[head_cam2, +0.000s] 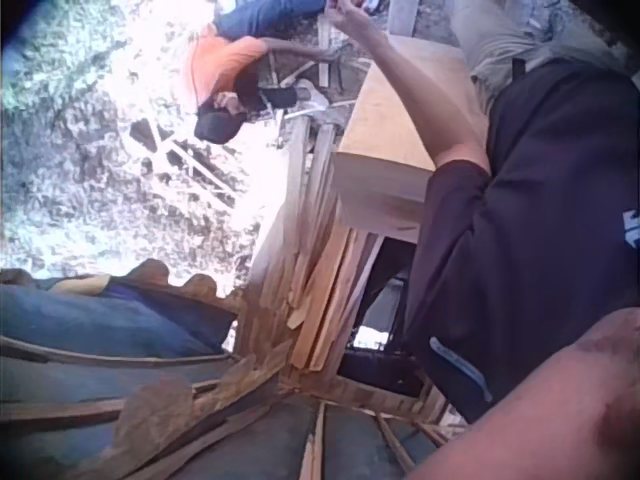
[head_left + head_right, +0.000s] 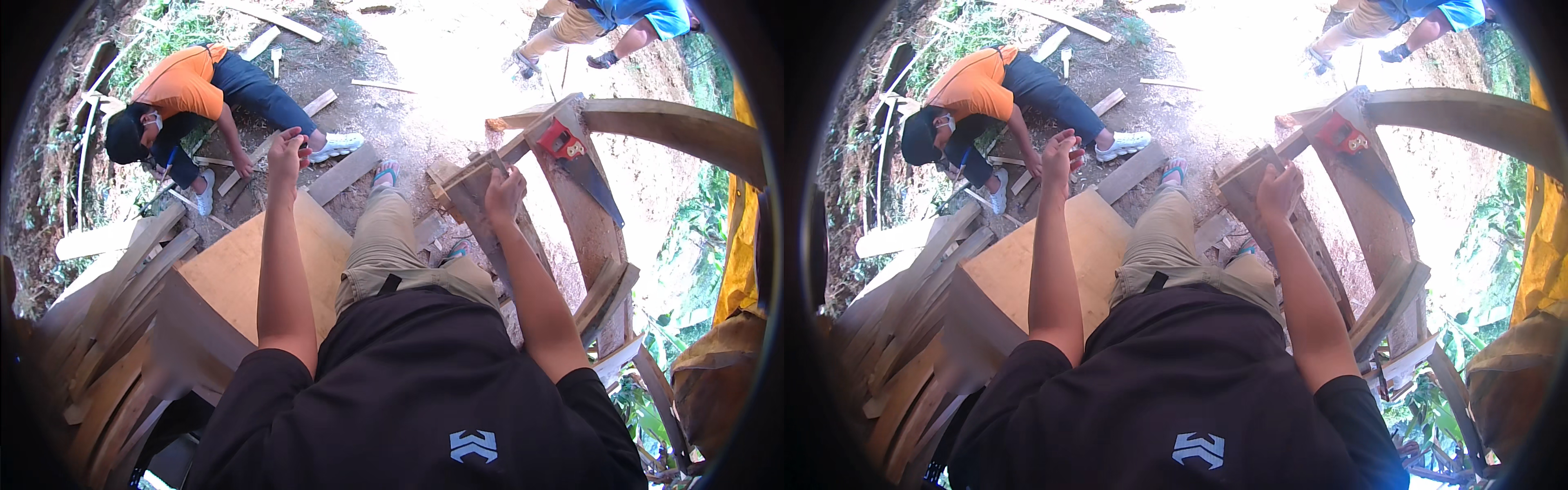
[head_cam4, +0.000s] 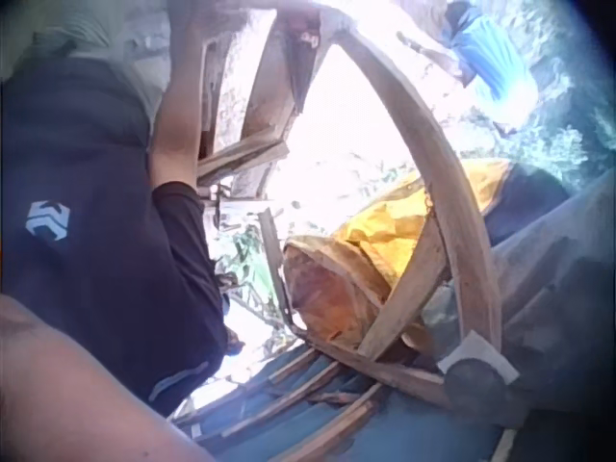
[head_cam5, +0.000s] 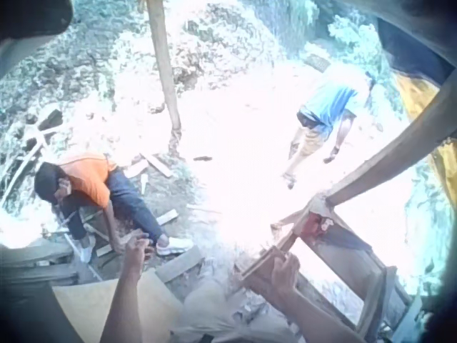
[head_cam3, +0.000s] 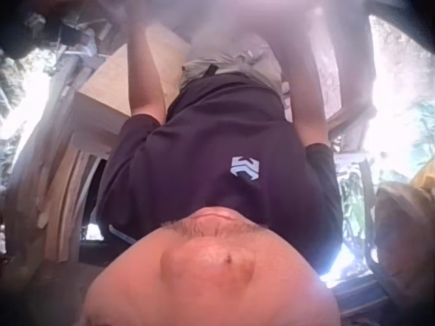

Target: The person handles and sorts small blocks of wood by hand while sitting on the ground in a workshop area.

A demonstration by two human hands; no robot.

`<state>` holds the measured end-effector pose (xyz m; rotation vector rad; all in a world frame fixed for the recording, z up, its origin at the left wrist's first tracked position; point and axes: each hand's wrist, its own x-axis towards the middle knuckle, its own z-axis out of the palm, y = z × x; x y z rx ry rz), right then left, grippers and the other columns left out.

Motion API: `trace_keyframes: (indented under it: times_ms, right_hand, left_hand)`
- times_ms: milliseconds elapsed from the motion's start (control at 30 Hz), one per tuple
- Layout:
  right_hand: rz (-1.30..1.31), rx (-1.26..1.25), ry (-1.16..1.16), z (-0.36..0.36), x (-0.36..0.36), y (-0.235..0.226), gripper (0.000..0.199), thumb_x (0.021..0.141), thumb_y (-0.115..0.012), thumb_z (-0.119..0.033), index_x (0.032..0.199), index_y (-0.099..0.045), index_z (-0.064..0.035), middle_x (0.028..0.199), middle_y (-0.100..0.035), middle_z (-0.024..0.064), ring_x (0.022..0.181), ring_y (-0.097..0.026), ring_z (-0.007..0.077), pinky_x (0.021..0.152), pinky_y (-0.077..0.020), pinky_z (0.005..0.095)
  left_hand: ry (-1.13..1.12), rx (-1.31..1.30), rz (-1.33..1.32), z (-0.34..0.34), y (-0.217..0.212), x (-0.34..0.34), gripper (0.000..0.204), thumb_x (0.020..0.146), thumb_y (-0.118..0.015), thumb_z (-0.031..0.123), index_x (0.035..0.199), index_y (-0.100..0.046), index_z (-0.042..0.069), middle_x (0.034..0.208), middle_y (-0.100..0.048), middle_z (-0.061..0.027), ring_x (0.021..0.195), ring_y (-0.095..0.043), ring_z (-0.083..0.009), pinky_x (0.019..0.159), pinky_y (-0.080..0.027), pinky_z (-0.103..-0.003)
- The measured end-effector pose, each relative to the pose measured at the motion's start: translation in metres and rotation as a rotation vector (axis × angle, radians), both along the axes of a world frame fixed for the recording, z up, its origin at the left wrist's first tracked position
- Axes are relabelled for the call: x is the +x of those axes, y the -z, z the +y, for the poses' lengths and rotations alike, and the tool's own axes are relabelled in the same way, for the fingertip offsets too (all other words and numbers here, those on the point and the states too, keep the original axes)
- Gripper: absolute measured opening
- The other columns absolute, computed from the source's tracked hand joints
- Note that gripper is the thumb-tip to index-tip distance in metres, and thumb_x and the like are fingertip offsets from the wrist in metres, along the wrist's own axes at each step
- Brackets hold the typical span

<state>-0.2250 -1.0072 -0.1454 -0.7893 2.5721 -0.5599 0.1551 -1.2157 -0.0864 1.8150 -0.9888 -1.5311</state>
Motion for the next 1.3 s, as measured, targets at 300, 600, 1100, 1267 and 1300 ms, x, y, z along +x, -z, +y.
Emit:
trace_keyframes:
  times_ms: [300, 600, 1100, 1267, 1300]
  right_hand:
    - [0.283, 0.18, 0.383, -0.053, 0.019, 0.01, 0.048, 0.102, -0.039, -0.044, 0.121, -0.058, -0.0042, 0.119, -0.06, 0.0201, 0.115, -0.053, 0.0367, 0.101, -0.0393, 0.0477]
    - [0.251, 0.237, 0.375, -0.07, 0.016, -0.013, 0.044, 0.101, -0.038, -0.042, 0.12, -0.057, -0.0075, 0.118, -0.059, 0.0175, 0.113, -0.053, 0.0358, 0.097, -0.0414, 0.0486]
    - [0.236, 0.252, 0.399, -0.061, 0.017, 0.0, 0.041, 0.099, -0.04, -0.04, 0.119, -0.059, -0.0096, 0.117, -0.062, 0.0164, 0.113, -0.054, 0.0366, 0.099, -0.0404, 0.0489]
    - [0.285, 0.161, 0.4, -0.059, 0.014, 0.007, 0.037, 0.099, -0.043, -0.039, 0.117, -0.06, -0.0107, 0.116, -0.063, 0.0139, 0.111, -0.055, 0.0359, 0.096, -0.0411, 0.0493]
    - [0.287, 0.178, 0.41, -0.06, 0.015, 0.008, 0.035, 0.098, -0.044, -0.038, 0.117, -0.06, -0.0123, 0.116, -0.063, 0.0117, 0.111, -0.056, 0.0344, 0.097, -0.0405, 0.0484]
  left_hand:
    - [0.221, 0.223, -0.092, -0.056, 0.041, 0.032, 0.027, 0.097, -0.056, 0.019, 0.122, -0.059, 0.009, 0.102, -0.068, -0.0032, 0.076, -0.064, -0.0096, 0.063, -0.051, -0.025]
    - [0.34, 0.363, -0.083, -0.055, 0.039, 0.038, 0.029, 0.095, -0.057, 0.018, 0.122, -0.059, 0.008, 0.103, -0.068, -0.0065, 0.075, -0.064, -0.0115, 0.06, -0.049, -0.025]
    - [0.354, 0.319, -0.146, -0.069, 0.002, 0.06, 0.03, 0.096, -0.057, 0.018, 0.124, -0.058, 0.007, 0.103, -0.069, -0.0058, 0.076, -0.064, -0.012, 0.063, -0.049, -0.027]
    - [0.296, 0.262, -0.19, -0.087, -0.022, 0.066, 0.028, 0.097, -0.057, 0.017, 0.123, -0.058, 0.007, 0.104, -0.069, -0.0052, 0.075, -0.063, -0.009, 0.06, -0.048, -0.023]
    - [0.285, 0.25, -0.184, -0.092, -0.026, 0.07, 0.028, 0.097, -0.057, 0.017, 0.123, -0.058, 0.007, 0.104, -0.069, -0.0052, 0.074, -0.063, -0.0086, 0.06, -0.048, -0.022]
